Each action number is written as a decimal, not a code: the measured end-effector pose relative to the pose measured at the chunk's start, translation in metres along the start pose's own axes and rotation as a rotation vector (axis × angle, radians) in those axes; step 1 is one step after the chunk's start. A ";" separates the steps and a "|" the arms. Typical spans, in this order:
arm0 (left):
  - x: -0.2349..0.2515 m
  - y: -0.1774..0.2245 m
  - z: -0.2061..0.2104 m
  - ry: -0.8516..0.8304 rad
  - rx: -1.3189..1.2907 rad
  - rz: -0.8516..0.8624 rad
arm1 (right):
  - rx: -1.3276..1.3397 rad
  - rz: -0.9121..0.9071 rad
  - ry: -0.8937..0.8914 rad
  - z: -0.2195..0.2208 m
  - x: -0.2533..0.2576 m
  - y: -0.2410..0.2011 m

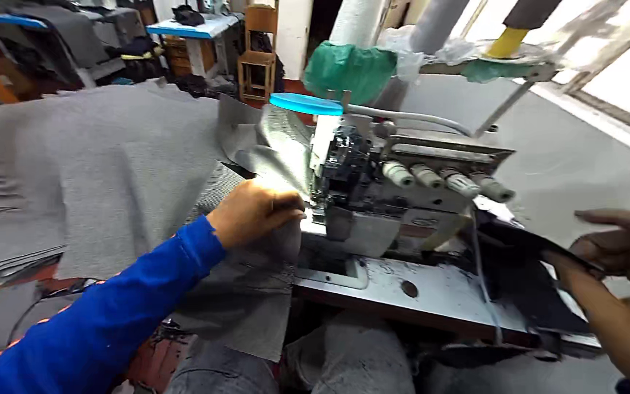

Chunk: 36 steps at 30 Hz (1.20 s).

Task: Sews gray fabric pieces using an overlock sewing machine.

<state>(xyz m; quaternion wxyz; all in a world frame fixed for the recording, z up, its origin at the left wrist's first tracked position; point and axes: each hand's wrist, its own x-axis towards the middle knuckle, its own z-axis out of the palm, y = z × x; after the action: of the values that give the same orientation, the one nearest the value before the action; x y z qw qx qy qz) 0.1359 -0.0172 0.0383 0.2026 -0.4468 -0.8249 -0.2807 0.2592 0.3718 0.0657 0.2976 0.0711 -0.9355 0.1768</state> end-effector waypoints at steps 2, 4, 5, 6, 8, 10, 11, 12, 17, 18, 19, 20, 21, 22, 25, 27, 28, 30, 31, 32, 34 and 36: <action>-0.003 0.012 -0.012 0.086 -0.114 -0.003 | 0.230 -0.080 0.061 0.022 -0.001 -0.044; -0.003 0.032 -0.024 0.151 -0.253 -0.021 | 0.456 -0.065 0.154 0.065 -0.001 -0.088; -0.003 0.042 -0.028 0.170 -0.300 -0.027 | 0.578 -0.032 0.205 0.088 0.001 -0.110; -0.003 0.050 -0.031 0.176 -0.326 -0.033 | 0.706 0.016 0.237 0.109 0.002 -0.133; -0.005 0.055 -0.030 0.194 -0.313 -0.033 | 0.964 0.095 0.247 0.138 0.002 -0.172; -0.008 0.051 -0.029 0.181 -0.302 -0.042 | 1.176 0.101 0.209 0.148 0.000 -0.198; -0.009 0.049 -0.031 0.160 -0.323 -0.058 | 1.243 0.104 0.183 0.149 0.000 -0.205; -0.011 0.048 -0.033 0.151 -0.358 -0.084 | 1.294 0.122 0.156 0.148 0.001 -0.208; -0.010 0.053 -0.040 0.156 -0.446 -0.169 | 1.472 0.174 0.221 0.152 -0.002 -0.207; -0.008 0.053 -0.038 0.169 -0.452 -0.179 | 1.451 0.152 0.193 0.155 -0.008 -0.204; -0.006 0.052 -0.035 0.186 -0.448 -0.186 | 1.386 0.118 0.134 0.161 -0.017 -0.201; -0.003 0.050 -0.031 0.204 -0.434 -0.186 | 1.317 0.091 0.051 0.167 -0.029 -0.199; 0.000 0.045 -0.025 0.214 -0.403 -0.185 | 1.270 0.084 -0.027 0.176 -0.042 -0.199; 0.003 0.038 -0.017 0.208 -0.356 -0.194 | 1.236 0.099 -0.106 0.186 -0.055 -0.201; -0.004 0.012 0.023 0.186 -0.129 -0.209 | 1.193 0.215 -0.212 0.206 -0.079 -0.199; -0.010 0.014 0.037 0.263 0.133 -0.142 | 1.183 0.210 -0.154 0.207 -0.086 -0.190; -0.014 0.021 0.040 0.276 0.241 -0.100 | 1.175 0.192 -0.134 0.204 -0.090 -0.187; -0.024 0.043 0.047 0.222 0.414 -0.057 | 1.156 0.169 -0.135 0.195 -0.099 -0.180; -0.026 0.055 0.049 0.176 0.458 -0.065 | 1.147 0.163 -0.141 0.192 -0.101 -0.176; -0.027 0.062 0.051 0.133 0.483 -0.085 | 1.143 0.156 -0.138 0.189 -0.099 -0.174; -0.025 0.065 0.056 0.085 0.476 -0.123 | 1.153 0.147 -0.120 0.186 -0.092 -0.170; -0.015 0.058 0.054 0.071 0.400 -0.144 | 1.198 0.150 -0.107 0.181 -0.079 -0.168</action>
<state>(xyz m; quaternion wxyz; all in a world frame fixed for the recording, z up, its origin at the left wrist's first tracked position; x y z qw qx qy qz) 0.1886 0.0344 0.0051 0.2956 -0.3276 -0.8863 -0.1404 0.2675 0.1506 -0.0693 0.1450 0.1691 -0.6894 0.6893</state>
